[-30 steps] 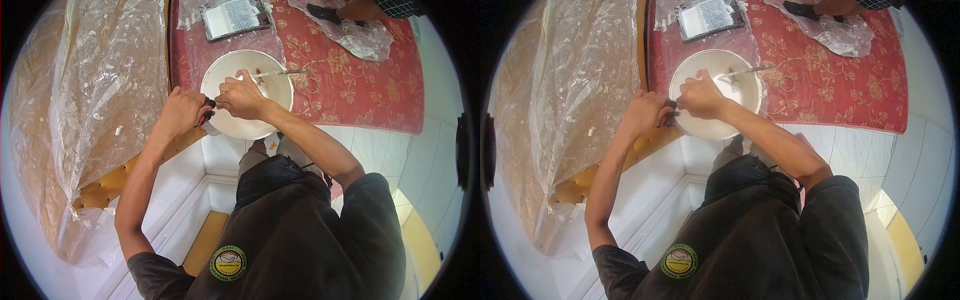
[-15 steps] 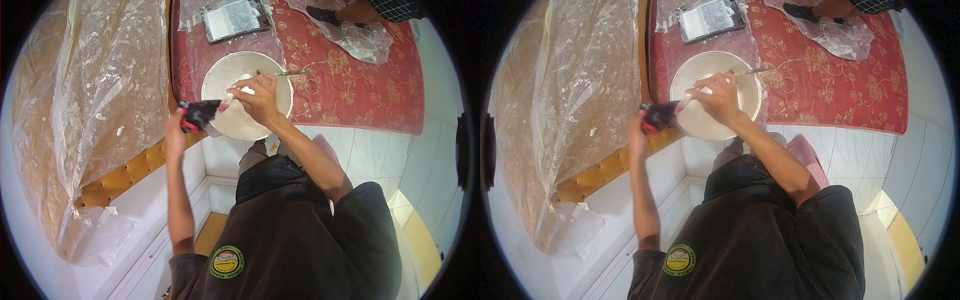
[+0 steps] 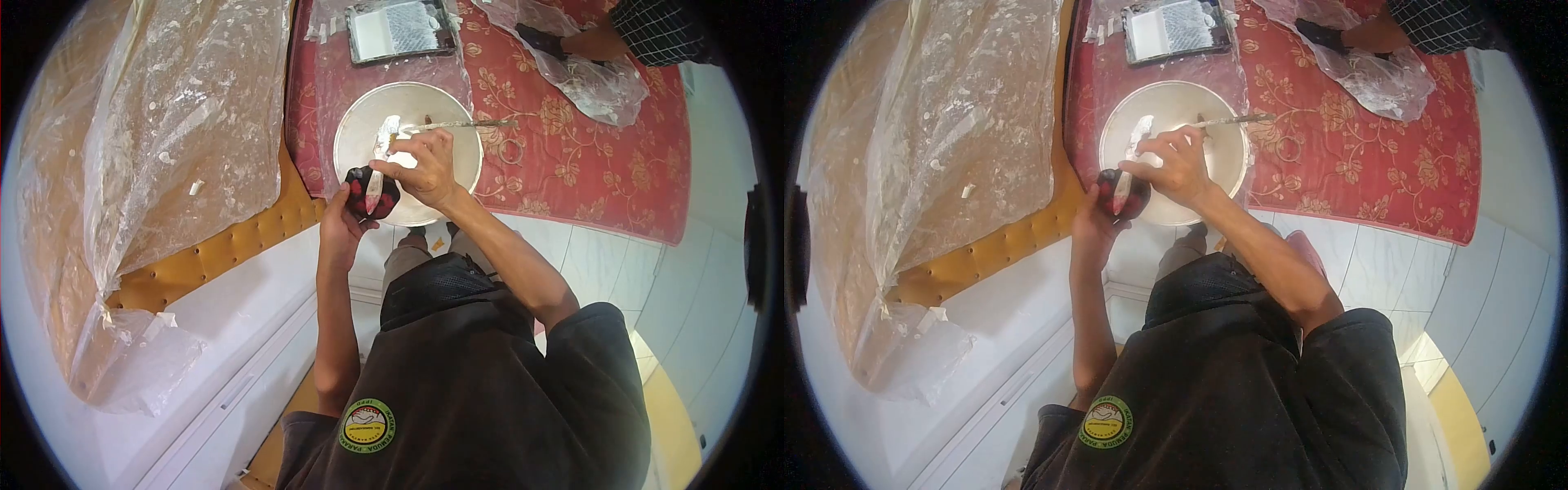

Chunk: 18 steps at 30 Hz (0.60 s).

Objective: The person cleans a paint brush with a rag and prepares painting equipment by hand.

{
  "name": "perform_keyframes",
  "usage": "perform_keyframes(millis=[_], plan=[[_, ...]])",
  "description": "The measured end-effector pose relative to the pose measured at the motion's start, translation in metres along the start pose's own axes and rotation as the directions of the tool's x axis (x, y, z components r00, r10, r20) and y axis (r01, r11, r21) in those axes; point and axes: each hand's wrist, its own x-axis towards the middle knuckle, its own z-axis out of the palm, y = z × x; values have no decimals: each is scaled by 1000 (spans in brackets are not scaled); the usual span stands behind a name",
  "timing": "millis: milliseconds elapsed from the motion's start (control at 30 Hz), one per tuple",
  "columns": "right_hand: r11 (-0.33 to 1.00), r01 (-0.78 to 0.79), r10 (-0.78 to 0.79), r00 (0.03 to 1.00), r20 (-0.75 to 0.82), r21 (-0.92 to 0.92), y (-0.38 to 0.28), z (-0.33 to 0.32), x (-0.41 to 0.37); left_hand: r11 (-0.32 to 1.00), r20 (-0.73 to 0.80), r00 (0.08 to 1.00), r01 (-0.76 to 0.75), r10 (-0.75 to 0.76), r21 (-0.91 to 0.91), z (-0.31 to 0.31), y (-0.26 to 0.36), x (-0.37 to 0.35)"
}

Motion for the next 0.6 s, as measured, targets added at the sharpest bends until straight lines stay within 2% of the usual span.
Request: perform_keyframes(millis=[67,133,167,233,267,300,333,367,400,433,467,500,533,600], plan=[[998,52,-52,999,9,-38,3,4,-6,999,31,999,-9,10,-44,2,1,-3],[997,63,-61,997,41,-43,3,5,-8,952,50,999,-23,8,304,2,-1,-3],[997,65,-63,997,42,-40,2,4,-9,953,46,999,-23,9,302,0,-6,-1],[1000,-14,15,999,36,-25,-2,-1,-6,988,81,994,-84,74,132,-3,-18,8],[1000,-14,15,999,38,-24,-7,-2,-5,988,80,994,-83,73,131,-5,-24,11],[971,-237,236,972,18,21,-13,-1,-5,994,84,992,-98,94,44,-4,-26,13],[892,-446,446,895,7,70,-19,-1,-4,993,86,990,-112,116,-43,-3,-28,15],[821,-565,567,823,-8,87,-25,-2,-4,993,87,989,-114,117,-44,-2,-29,17],[822,-563,566,825,-8,86,-22,5,-14,989,78,988,-125,131,-75,2,-27,17],[428,-836,795,529,298,343,-17,17,-35,985,69,987,-136,143,-106,5,-26,18],[-111,-913,747,184,638,393,-13,22,-48,985,69,988,-133,141,-108,6,-28,20],[-572,-797,456,-112,883,194,-19,-8,-18,981,63,987,-140,149,-132,8,-31,22],[-575,-795,458,-116,881,195,-19,-9,-23,977,59,986,-147,158,-155,8,-33,24],[-545,-766,394,123,911,339,-20,-8,-30,980,29,987,-156,161,-126,9,-36,28]])
